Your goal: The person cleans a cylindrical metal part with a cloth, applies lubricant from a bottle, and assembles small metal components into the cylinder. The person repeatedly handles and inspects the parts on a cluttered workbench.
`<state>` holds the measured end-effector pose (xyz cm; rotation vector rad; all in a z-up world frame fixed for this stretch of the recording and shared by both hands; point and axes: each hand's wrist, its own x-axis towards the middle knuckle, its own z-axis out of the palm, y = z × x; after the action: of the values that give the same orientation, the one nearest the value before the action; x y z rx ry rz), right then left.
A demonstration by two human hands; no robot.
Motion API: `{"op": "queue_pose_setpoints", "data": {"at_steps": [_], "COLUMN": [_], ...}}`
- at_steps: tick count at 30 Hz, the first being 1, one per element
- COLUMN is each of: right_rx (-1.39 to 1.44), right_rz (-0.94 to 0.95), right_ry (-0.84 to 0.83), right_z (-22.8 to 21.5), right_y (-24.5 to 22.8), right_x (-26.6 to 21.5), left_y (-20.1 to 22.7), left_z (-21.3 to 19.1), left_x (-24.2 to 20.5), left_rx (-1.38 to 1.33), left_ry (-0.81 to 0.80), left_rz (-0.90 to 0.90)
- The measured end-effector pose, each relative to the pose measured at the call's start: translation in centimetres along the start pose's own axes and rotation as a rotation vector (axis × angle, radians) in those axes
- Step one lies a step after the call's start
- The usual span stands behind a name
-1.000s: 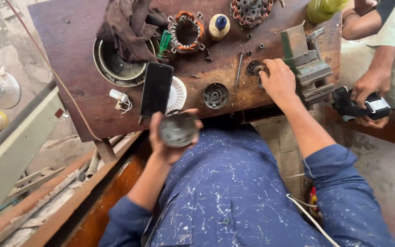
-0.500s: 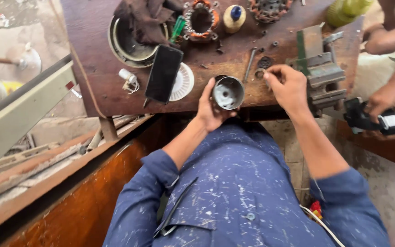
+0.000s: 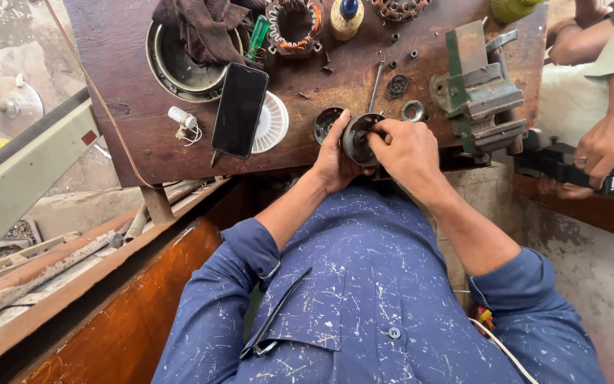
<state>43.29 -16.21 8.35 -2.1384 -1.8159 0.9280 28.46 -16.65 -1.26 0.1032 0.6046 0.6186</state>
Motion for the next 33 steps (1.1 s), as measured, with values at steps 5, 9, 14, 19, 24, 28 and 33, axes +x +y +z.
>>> {"op": "queue_pose_setpoints", "data": {"at_steps": [5, 9, 14, 19, 24, 28, 33], "right_rx": [0.092, 0.367, 0.326, 0.101, 0.690, 0.662, 0.497], "right_rz": [-0.160, -0.168, -0.493, -0.523, -0.449, -0.385, -0.429], "right_ry": [0.154, 0.359, 0.462, 0.494, 0.191, -0.020, -0.017], "right_z": [0.3, 0.4, 4.7, 8.1, 5.0, -1.0, -3.8], "right_y": [1.0, 3.3, 5.1, 4.0, 2.2, 1.9, 1.1], "right_x": [0.0, 3.0, 13.2, 21.4, 15.5, 6.2, -0.9], "left_y": [0.2, 0.8, 0.9, 1.4, 1.3, 2.2, 2.0], "left_z": [-0.2, -1.7, -4.2, -4.3, -4.6, -4.6, -4.0], "left_x": [-0.5, -2.1, -5.6, -6.8, -7.3, -6.9, -5.0], "left_rx": [0.000, -0.061, -0.191, -0.275, -0.336, -0.345, -0.266], "left_ry": [0.025, -0.042, -0.172, -0.155, 0.020, 0.018, -0.103], "left_rz": [0.003, 0.019, 0.073, 0.142, 0.229, 0.205, 0.224]}}
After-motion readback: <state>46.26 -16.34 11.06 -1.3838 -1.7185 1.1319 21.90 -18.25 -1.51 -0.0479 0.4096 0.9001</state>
